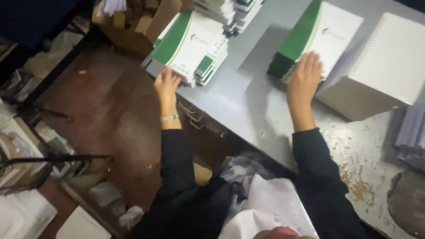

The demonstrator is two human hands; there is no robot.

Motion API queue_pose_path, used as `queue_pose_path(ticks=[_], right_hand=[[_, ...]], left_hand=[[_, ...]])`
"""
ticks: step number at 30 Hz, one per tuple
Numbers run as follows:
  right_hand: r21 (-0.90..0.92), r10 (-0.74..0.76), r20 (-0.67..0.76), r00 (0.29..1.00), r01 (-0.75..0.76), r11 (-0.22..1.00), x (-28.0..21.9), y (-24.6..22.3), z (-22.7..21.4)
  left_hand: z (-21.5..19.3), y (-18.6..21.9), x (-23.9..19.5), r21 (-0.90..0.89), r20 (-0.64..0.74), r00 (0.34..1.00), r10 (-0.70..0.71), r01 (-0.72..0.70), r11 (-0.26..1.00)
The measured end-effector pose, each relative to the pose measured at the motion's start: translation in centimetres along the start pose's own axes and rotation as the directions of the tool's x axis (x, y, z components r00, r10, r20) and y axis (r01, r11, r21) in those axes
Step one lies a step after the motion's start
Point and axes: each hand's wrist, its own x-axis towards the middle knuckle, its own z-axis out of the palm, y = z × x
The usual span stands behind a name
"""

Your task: Manually aligning notebook covers with stacks of paper and stacking them for further processing.

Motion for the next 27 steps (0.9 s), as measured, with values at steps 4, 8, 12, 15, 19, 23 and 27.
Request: queue_pose_path(ticks=[4,8,12,15,19,23,27], right_hand=[[0.033,-0.075,-0.231,0.970,0.084,0.996,0.7,0.7,-1.0],[0.062,-0.093,-0.355,0.930,0.122,0.991,1.7,1.6,-2.6],[0.083,-0.168,-0.515,0.840,0.244,0.966,1.3,1.5,-12.7],[0.235,-0.311,-0.525,0.792,0.486,0.842,-0.9,-0.5,-21.0],[0.395,-0.528,-0.467,0.709,0.701,0.593,-3.3,-0.6,-26.7],[0.469,-0.358,-0.409,0.839,0.530,0.706,-0.2,5.1,-24.4],[0.076,-0.138,-0.115,0.984,0.147,0.986,-2.8,15.2,-13.7]], left_hand=[[-1.8,-0.4,1.5,0.002,-0.022,0.997,0.073,-0.073,0.997],[-0.5,3.6,-4.3,0.607,-0.075,0.660,0.748,-0.565,0.559],[8.3,9.3,-21.1,0.421,0.251,0.517,0.818,-0.819,0.389],[11.3,9.0,-30.5,0.163,0.602,0.261,0.755,-0.965,0.204],[10.8,5.9,-35.8,0.283,0.820,0.214,0.531,-0.958,-0.051],[8.4,2.3,-33.9,0.417,0.820,0.418,0.391,-0.904,0.091],[8.4,1.6,-32.8,0.589,0.510,0.841,0.184,-0.497,0.638]])
